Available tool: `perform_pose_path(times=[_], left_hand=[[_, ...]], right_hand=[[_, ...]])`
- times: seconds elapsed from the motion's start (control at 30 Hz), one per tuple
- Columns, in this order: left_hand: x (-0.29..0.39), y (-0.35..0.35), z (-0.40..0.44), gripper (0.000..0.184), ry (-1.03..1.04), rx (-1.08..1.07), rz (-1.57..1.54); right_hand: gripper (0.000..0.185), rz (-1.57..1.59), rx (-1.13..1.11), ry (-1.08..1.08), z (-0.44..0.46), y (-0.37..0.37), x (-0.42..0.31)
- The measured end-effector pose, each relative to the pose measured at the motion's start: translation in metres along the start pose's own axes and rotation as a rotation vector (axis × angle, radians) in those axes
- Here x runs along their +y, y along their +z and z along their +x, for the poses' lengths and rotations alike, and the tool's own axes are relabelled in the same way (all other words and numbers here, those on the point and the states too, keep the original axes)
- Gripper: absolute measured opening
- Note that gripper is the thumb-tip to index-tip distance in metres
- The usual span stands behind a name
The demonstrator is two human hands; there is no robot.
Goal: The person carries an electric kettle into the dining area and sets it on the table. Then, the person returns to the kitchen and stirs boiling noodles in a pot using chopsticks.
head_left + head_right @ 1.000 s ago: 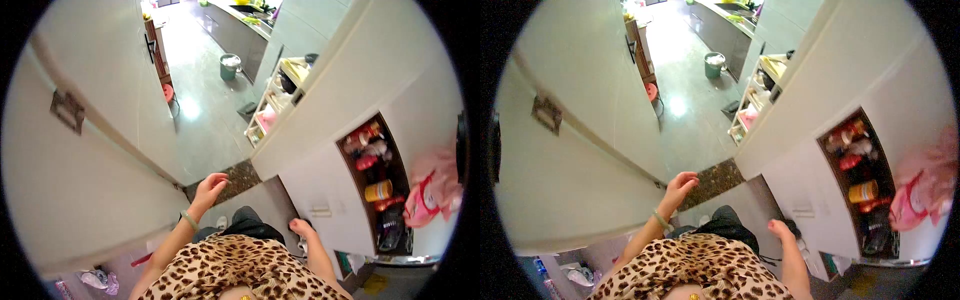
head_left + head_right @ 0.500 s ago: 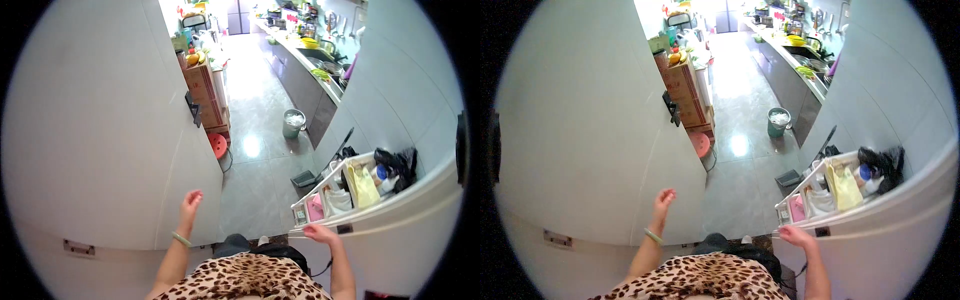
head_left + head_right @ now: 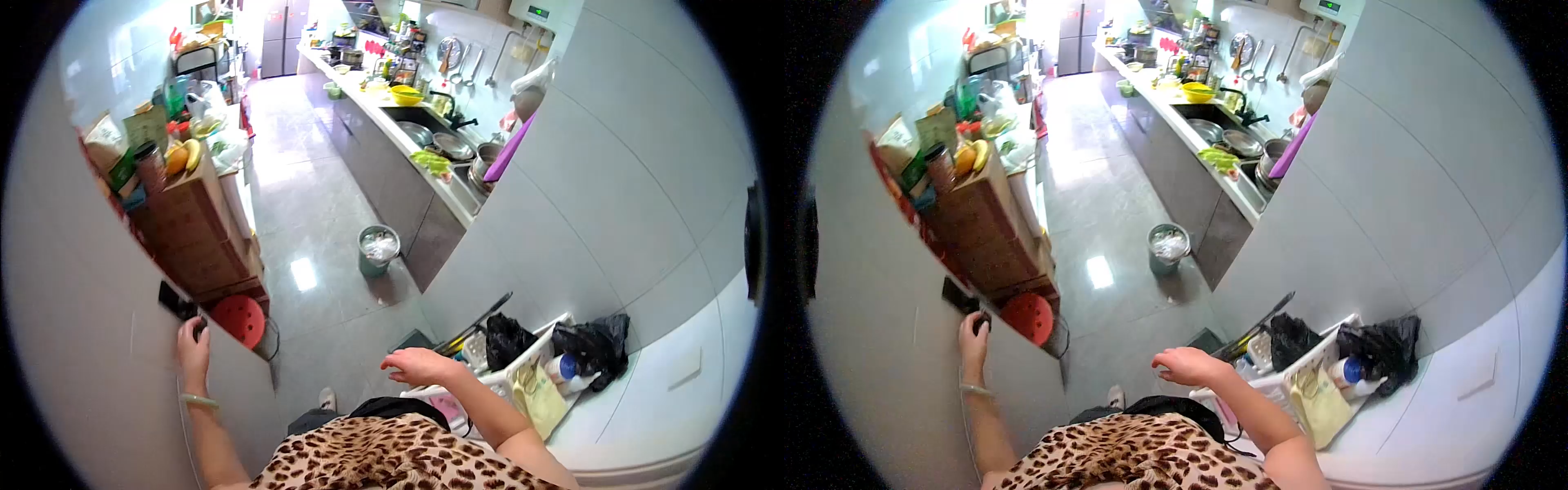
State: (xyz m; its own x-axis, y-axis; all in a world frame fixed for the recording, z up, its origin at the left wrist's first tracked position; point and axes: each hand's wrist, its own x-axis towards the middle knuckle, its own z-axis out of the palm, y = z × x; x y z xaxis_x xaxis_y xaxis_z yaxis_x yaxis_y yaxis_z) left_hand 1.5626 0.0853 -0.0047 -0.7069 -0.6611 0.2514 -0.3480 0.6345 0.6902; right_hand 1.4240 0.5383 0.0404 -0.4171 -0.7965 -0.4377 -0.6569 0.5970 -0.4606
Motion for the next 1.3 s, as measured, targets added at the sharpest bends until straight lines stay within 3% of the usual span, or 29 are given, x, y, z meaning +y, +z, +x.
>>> perform_pose_path(times=[0.1,0.17,0.3,0.5,0.6,0.7,0.77,0.8,0.83,0.87,0.9,0.93,1.0,1.1,1.13,1.3], left_hand=[[0.0,0.02,0.025,0.029,-0.076,-0.09,0.019],[0.02,0.024,0.027,0.026,-0.178,-0.026,0.004],[0.04,0.023,0.016,0.022,-0.173,-0.049,0.193],[0.108,0.037,0.021,0.029,-0.582,-0.214,0.409],[0.149,0.043,0.018,0.04,-0.506,-0.389,0.556],[0.218,0.068,0.031,0.041,-0.633,-0.643,0.82],[0.305,0.091,0.102,0.045,-0.78,-0.95,0.788],[0.258,0.092,0.083,0.047,-0.422,-0.679,0.562],[0.31,0.116,0.131,0.049,-0.563,-0.58,0.322],[0.336,0.139,0.164,0.049,-0.378,-0.459,0.164],[0.317,0.172,0.186,0.044,-0.121,-0.237,0.111],[0.31,0.193,0.224,0.052,-0.046,-0.26,-0.001],[0.339,0.248,0.288,0.041,-0.045,-0.101,-0.243],[0.341,0.28,0.359,0.039,0.332,-0.444,0.058],[0.344,0.293,0.376,0.038,0.397,-0.486,0.008],[0.334,0.375,0.437,0.037,0.505,-0.771,-0.128]], right_hand=[[0.034,0.077,0.038,0.095,0.018,-0.035,0.032],[0.034,0.107,0.055,0.14,0.031,-0.057,0.056],[0.033,0.148,-0.003,0.101,0.082,-0.109,0.109],[0.031,0.066,-0.082,-0.048,0.208,-0.208,0.195],[0.032,0.021,-0.122,-0.143,0.26,-0.255,0.233],[0.031,-0.006,-0.077,-0.224,0.295,-0.305,0.263],[0.031,-0.022,-0.073,-0.191,0.31,-0.331,0.279],[0.03,0.0,-0.035,-0.182,0.313,-0.339,0.287],[0.03,0.031,-0.019,-0.182,0.316,-0.342,0.297],[0.029,0.062,0.0,-0.185,0.32,-0.344,0.307],[0.029,0.086,0.026,-0.186,0.322,-0.349,0.317],[0.029,0.094,0.018,-0.168,0.318,-0.355,0.322],[0.029,0.112,0.009,-0.091,0.307,-0.363,0.338],[0.029,0.174,0.129,0.07,0.281,-0.36,0.368],[0.028,0.19,0.196,0.148,0.266,-0.359,0.375],[0.028,0.293,0.524,0.634,0.192,-0.325,0.368]])
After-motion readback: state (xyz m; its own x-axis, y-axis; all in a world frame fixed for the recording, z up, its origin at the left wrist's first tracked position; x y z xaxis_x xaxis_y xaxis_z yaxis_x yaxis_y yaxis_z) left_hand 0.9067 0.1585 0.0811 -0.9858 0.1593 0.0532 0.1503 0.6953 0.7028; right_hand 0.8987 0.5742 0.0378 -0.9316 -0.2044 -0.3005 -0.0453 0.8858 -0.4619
